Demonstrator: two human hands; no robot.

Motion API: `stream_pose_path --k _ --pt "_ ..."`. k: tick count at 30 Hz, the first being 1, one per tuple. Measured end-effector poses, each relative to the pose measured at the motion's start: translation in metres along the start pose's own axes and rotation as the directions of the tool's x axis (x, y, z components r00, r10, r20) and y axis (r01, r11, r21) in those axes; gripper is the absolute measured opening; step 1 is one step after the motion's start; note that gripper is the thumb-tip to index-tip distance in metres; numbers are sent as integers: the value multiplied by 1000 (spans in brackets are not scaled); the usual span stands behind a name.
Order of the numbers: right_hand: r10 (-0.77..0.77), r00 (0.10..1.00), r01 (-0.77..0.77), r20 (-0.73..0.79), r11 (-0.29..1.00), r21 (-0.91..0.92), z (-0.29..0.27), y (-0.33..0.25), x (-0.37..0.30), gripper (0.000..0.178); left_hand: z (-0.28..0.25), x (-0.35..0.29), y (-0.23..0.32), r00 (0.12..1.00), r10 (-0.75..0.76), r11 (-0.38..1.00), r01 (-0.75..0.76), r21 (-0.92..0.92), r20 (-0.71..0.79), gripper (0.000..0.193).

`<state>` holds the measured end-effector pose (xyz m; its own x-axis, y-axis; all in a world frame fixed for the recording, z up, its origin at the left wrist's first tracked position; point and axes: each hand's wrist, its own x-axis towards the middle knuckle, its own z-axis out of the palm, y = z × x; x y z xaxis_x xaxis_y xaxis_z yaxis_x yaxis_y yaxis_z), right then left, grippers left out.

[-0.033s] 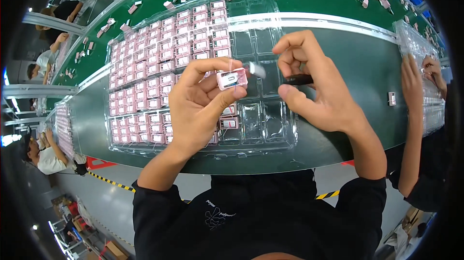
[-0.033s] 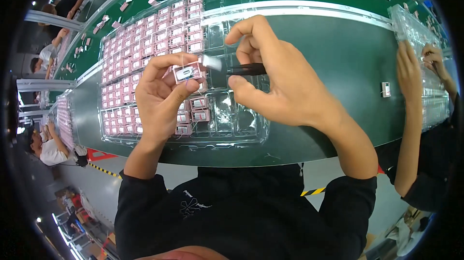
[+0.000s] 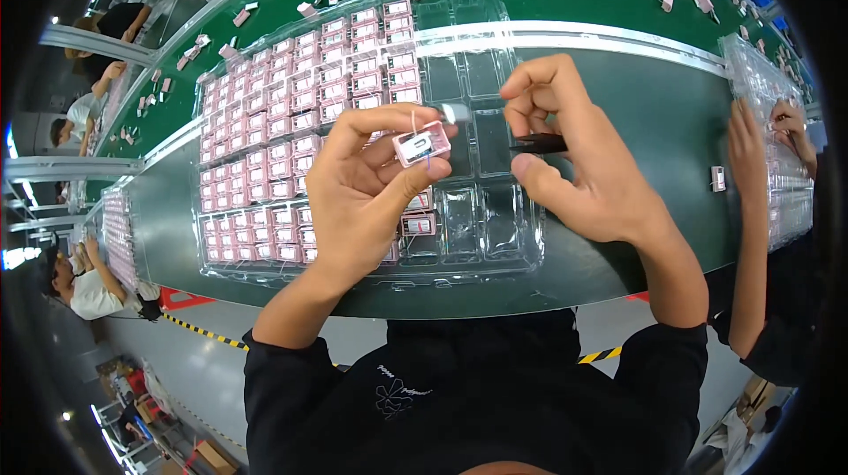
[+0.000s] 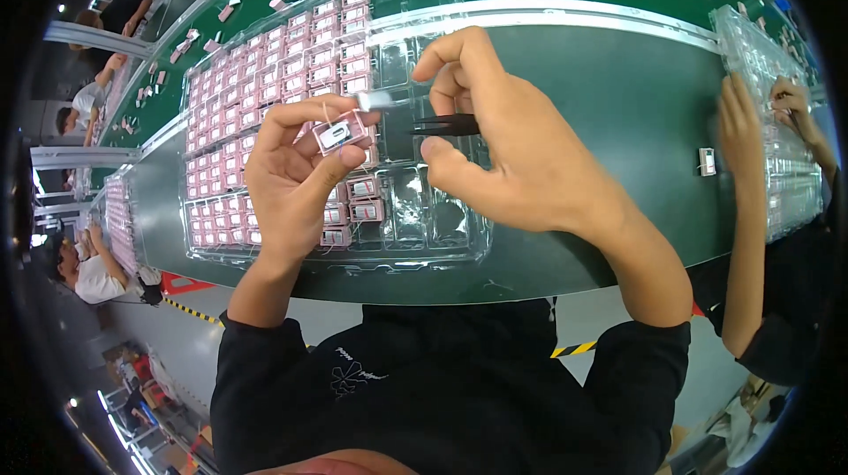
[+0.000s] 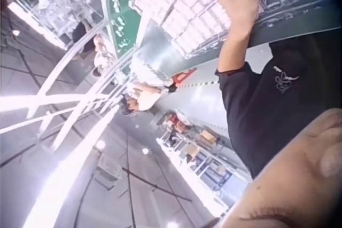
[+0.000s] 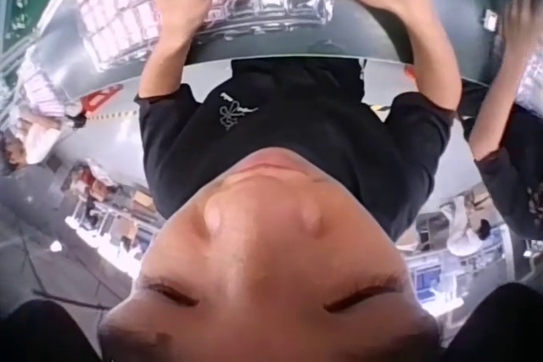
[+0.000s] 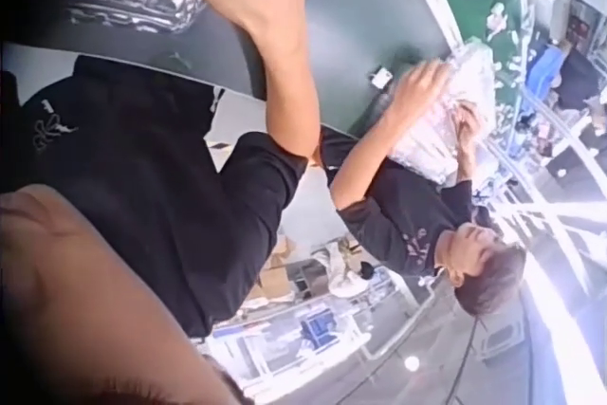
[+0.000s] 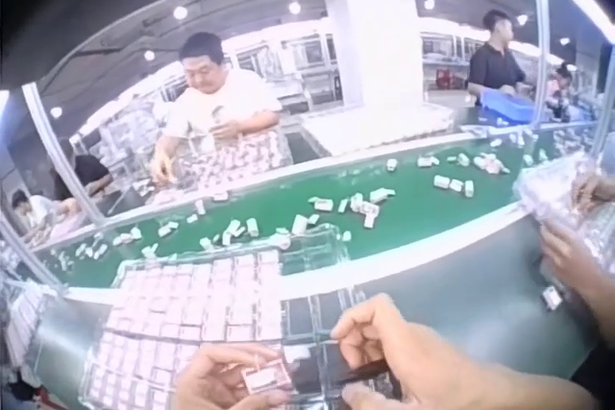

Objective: The person assembles small electronic components into plastic housings by hand, taking components from a tray and inserting them into the housings.

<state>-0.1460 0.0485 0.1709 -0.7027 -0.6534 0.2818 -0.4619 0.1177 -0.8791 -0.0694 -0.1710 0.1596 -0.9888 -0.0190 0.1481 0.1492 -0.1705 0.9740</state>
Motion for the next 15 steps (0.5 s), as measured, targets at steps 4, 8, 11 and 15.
stream_pose_path --k 4,8,11,15 --pt "-67 992 75 -106 994 79 15 10 -5 31 6 -2 -1 992 100 992 -94 85 -73 31" --pt "-64 989 64 -136 998 -6 19 -4 -5 27 4 -2 -7 977 206 917 -173 359 -55 32" --pt "-59 994 54 -95 997 -52 22 -9 -5 25 2 -6 -10 959 282 841 -229 491 -36 33" --pt "-48 997 45 -66 998 -48 25 -8 -7 22 3 -6 -13 950 312 804 -253 538 -18 34"
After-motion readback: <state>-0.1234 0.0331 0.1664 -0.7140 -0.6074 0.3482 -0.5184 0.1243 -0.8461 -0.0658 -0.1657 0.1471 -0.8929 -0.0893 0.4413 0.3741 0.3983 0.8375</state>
